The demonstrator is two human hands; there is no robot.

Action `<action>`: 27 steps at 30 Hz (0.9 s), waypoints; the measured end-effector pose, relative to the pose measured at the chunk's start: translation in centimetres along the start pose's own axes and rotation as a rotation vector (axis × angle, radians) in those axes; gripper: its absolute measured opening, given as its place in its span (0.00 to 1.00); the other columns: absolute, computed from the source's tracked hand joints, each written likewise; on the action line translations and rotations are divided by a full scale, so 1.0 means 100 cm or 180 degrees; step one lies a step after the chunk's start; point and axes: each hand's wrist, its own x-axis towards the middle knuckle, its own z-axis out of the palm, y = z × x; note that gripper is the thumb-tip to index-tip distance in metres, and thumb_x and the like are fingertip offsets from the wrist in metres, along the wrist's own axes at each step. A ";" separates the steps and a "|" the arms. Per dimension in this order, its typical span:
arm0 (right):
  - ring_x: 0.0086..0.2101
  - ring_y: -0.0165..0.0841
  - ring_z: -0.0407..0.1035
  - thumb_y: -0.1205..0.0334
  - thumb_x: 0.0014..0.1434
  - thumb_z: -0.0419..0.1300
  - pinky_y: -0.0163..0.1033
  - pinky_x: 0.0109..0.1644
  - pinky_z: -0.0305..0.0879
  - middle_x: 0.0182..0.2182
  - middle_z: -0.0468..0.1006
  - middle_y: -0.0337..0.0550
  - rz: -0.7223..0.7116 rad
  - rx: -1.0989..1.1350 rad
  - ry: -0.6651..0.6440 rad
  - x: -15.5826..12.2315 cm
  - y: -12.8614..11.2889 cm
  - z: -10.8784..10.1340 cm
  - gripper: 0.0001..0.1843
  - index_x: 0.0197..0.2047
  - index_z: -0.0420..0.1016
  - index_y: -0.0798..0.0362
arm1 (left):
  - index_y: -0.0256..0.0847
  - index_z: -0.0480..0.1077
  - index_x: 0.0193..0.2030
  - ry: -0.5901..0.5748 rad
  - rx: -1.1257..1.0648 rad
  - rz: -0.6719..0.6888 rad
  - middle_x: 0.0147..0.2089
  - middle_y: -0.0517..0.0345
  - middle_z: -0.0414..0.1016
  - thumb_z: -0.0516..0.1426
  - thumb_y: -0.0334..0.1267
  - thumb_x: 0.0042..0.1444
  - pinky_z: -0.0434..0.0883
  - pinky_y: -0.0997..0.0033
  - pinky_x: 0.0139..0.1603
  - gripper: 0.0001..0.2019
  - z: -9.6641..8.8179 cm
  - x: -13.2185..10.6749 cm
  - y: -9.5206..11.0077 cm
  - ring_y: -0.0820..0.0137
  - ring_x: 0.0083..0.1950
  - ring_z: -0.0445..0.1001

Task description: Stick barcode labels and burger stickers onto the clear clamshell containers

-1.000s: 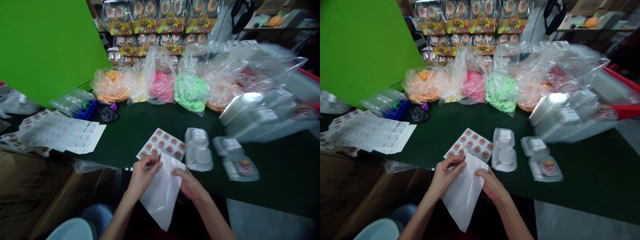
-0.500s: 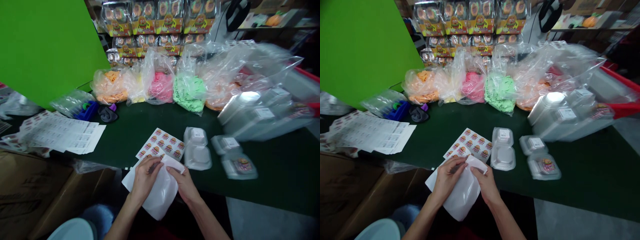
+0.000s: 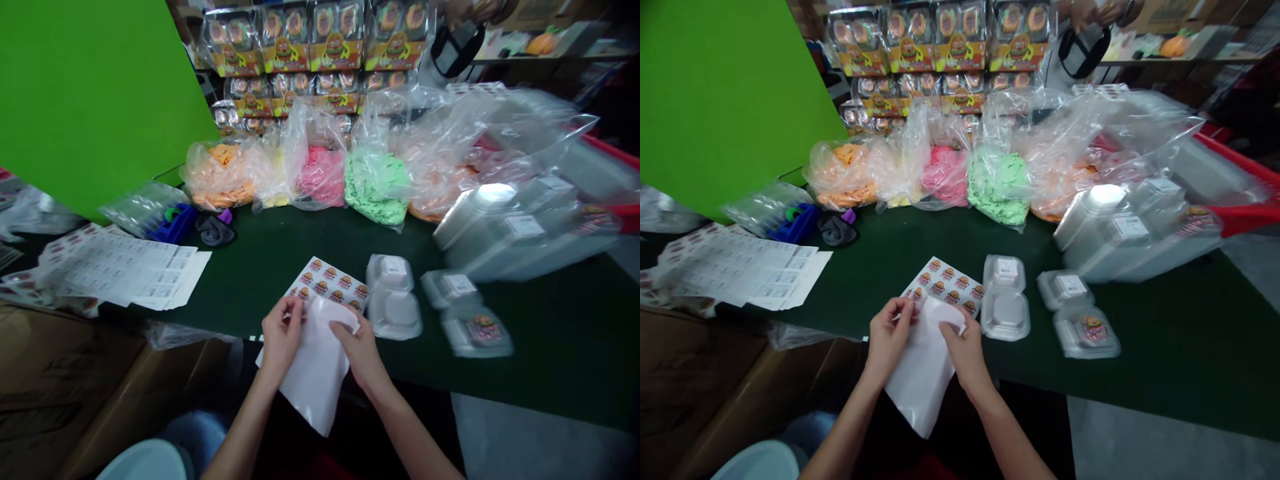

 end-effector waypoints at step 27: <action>0.34 0.36 0.72 0.49 0.55 0.73 0.41 0.43 0.69 0.31 0.80 0.39 -0.0433 0.0115 -0.0247 0.007 -0.035 0.009 0.13 0.34 0.81 0.49 | 0.46 0.75 0.58 -0.0164 0.0800 0.1358 0.59 0.47 0.80 0.61 0.38 0.69 0.75 0.51 0.64 0.12 0.005 -0.017 0.034 0.57 0.62 0.77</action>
